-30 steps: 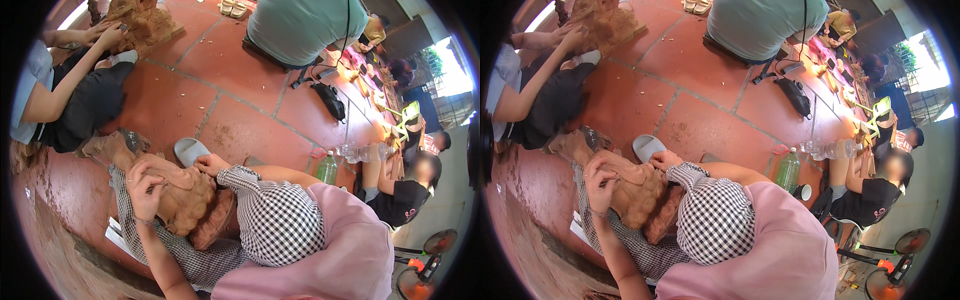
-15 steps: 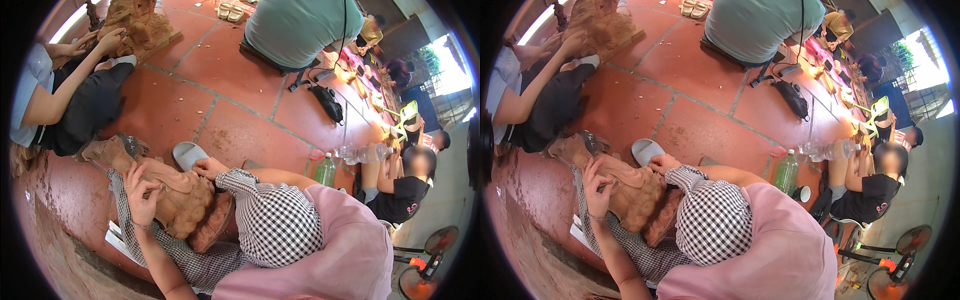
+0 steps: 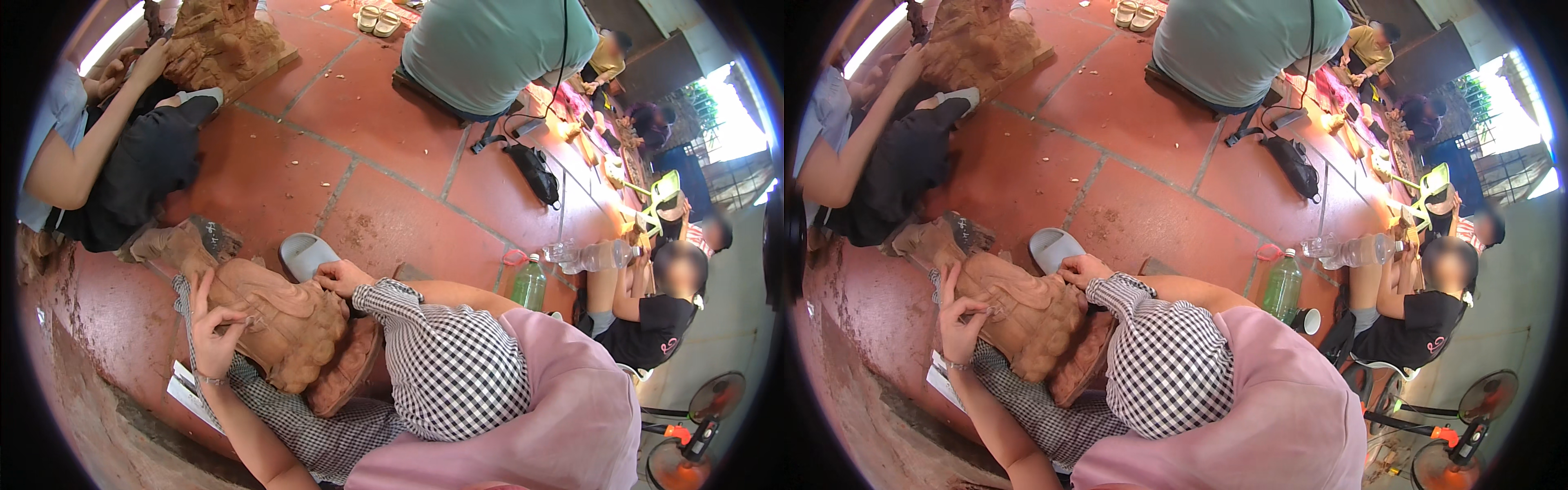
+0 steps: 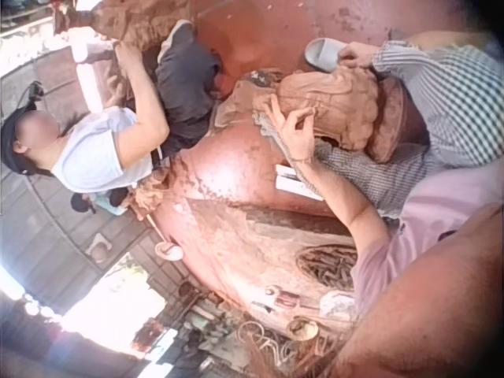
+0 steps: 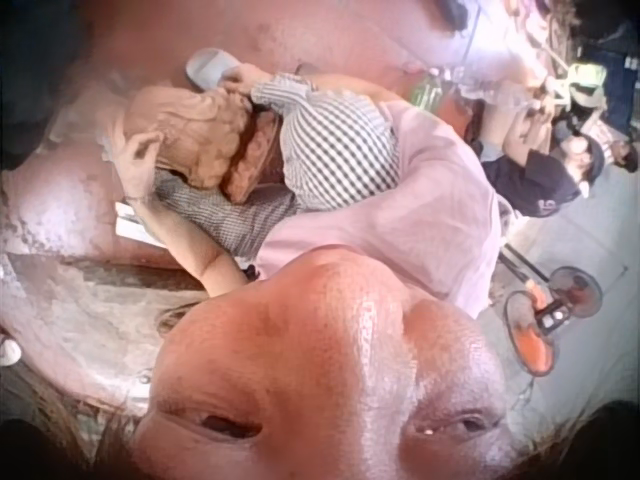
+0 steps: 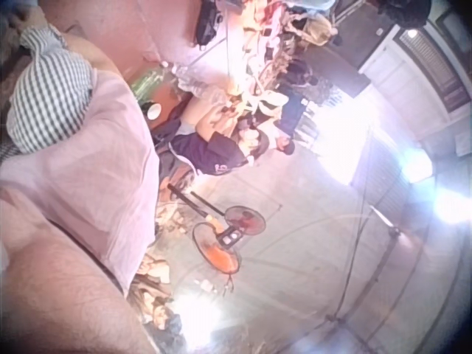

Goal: The person sits on the floor and carves a wooden sculpture of a figure using a small carving tool. They hold the wood on their lap and use both hands to shape the details of the figure's body and clothing.

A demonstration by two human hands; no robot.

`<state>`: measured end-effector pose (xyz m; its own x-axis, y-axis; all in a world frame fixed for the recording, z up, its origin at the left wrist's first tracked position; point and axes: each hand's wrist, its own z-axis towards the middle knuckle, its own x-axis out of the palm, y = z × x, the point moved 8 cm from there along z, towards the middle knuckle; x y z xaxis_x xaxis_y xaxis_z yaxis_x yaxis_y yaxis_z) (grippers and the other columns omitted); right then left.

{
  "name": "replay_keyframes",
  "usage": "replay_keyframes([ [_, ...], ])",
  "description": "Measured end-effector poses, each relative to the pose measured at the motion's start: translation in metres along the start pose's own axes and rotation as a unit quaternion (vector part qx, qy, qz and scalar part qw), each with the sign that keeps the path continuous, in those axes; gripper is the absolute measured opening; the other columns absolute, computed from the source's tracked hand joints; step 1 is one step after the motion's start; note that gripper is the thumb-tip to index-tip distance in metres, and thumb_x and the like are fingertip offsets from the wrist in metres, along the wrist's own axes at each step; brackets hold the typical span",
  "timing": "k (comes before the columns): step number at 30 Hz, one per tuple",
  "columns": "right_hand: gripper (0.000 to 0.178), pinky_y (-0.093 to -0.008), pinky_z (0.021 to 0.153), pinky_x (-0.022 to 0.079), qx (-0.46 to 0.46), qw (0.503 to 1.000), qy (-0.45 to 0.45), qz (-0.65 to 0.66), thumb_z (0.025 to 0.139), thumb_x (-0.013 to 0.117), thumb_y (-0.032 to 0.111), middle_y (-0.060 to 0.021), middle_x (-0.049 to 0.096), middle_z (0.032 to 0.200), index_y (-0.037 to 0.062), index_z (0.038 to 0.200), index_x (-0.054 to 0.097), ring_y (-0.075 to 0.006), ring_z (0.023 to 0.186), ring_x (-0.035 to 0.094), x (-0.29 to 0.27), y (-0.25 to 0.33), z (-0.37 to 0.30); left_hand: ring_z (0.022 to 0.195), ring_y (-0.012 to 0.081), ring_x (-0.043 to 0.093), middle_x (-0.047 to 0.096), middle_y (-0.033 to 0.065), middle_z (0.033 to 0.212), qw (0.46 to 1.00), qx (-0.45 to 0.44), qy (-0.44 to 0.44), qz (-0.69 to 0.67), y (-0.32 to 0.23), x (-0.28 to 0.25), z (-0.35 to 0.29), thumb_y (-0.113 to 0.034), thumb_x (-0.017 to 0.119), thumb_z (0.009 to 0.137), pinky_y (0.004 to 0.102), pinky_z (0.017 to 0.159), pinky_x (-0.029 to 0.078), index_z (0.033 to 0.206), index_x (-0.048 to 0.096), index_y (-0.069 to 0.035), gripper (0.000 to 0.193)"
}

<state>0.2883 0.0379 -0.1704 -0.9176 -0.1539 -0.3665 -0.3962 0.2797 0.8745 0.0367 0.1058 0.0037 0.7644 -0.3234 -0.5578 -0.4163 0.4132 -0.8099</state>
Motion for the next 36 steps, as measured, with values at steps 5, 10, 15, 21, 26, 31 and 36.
replay_keyframes([
  [5, 0.022, -0.0349, 0.07, 0.052, 0.01, 1.0, -0.013, -0.013, 0.095, 0.063, 0.021, -0.0116, 0.07, 0.083, -0.0001, 0.099, 0.067, -0.018, 0.074, 0.063, 0.002, -0.004, 0.004, 0.147, 0.0406, 0.027, 0.045, 0.0143, 0.151, 0.999, 0.014, -0.004, 0.037, -0.009, 0.011, 0.007, -0.005, 0.078, 0.067, 0.0567, 0.12, 0.012, 0.072, 0.07, -0.009, 0.01],
  [10, 0.022, -0.0346, 0.071, 0.052, 0.026, 1.0, -0.001, -0.015, 0.096, 0.061, 0.021, -0.0115, 0.07, 0.082, 0.0001, 0.101, 0.067, -0.0172, 0.075, 0.063, 0.002, -0.005, 0.003, 0.147, 0.0388, 0.028, 0.045, 0.0135, 0.151, 0.997, 0.023, 0.009, 0.071, -0.016, 0.019, 0.014, -0.006, 0.078, 0.067, 0.0576, 0.12, 0.011, 0.071, 0.07, -0.009, 0.01],
  [15, 0.021, -0.0343, 0.07, 0.052, 0.014, 1.0, 0.006, -0.01, 0.097, 0.061, 0.02, -0.011, 0.069, 0.081, 0.0004, 0.101, 0.067, -0.0169, 0.074, 0.063, 0.002, 0.0, 0.0, 0.147, 0.0389, 0.028, 0.047, 0.014, 0.15, 1.0, -0.026, -0.004, 0.005, 0.001, 0.002, 0.001, -0.006, 0.079, 0.066, 0.0582, 0.12, 0.009, 0.071, 0.071, -0.01, 0.01],
  [21, 0.021, -0.0342, 0.068, 0.051, 0.046, 0.998, 0.006, -0.031, 0.096, 0.061, 0.02, -0.0113, 0.068, 0.078, -0.0006, 0.096, 0.066, -0.0152, 0.07, 0.061, 0.001, -0.002, 0.003, 0.146, 0.0388, 0.03, 0.048, 0.0128, 0.149, 0.993, 0.017, 0.029, 0.115, -0.022, 0.025, 0.019, -0.006, 0.079, 0.066, 0.0588, 0.12, 0.006, 0.071, 0.07, -0.01, 0.011],
  [26, 0.021, -0.0339, 0.069, 0.051, 0.021, 1.0, 0.004, -0.014, 0.097, 0.062, 0.02, -0.011, 0.069, 0.08, -0.0008, 0.098, 0.066, -0.0148, 0.072, 0.061, -0.001, 0.005, 0.001, 0.147, 0.036, 0.029, 0.046, 0.0164, 0.15, 0.999, 0.009, 0.023, 0.046, -0.01, 0.014, 0.01, 0.003, 0.074, 0.068, 0.0485, 0.109, 0.035, 0.072, 0.067, -0.006, 0.012],
  [31, 0.022, -0.0341, 0.072, 0.052, -0.004, 1.0, 0.0, -0.019, 0.097, 0.061, 0.021, -0.013, 0.071, 0.085, -0.0007, 0.1, 0.066, -0.0161, 0.077, 0.063, -0.001, 0.003, 0.0, 0.148, 0.0346, 0.028, 0.043, 0.0177, 0.152, 0.998, -0.046, 0.012, -0.035, 0.0, 0.001, 0.0, 0.007, 0.072, 0.068, 0.038, 0.096, 0.049, 0.072, 0.066, -0.005, 0.014],
  [36, 0.022, -0.0345, 0.071, 0.052, 0.025, 0.999, 0.01, -0.026, 0.096, 0.061, 0.021, -0.0137, 0.071, 0.084, -0.0004, 0.101, 0.066, -0.0172, 0.074, 0.064, 0.003, 0.002, 0.0, 0.147, 0.0345, 0.03, 0.047, 0.0111, 0.15, 0.993, -0.016, 0.03, 0.11, -0.021, 0.018, 0.016, -0.009, 0.079, 0.067, 0.0582, 0.119, 0.011, 0.07, 0.067, -0.01, 0.013],
])
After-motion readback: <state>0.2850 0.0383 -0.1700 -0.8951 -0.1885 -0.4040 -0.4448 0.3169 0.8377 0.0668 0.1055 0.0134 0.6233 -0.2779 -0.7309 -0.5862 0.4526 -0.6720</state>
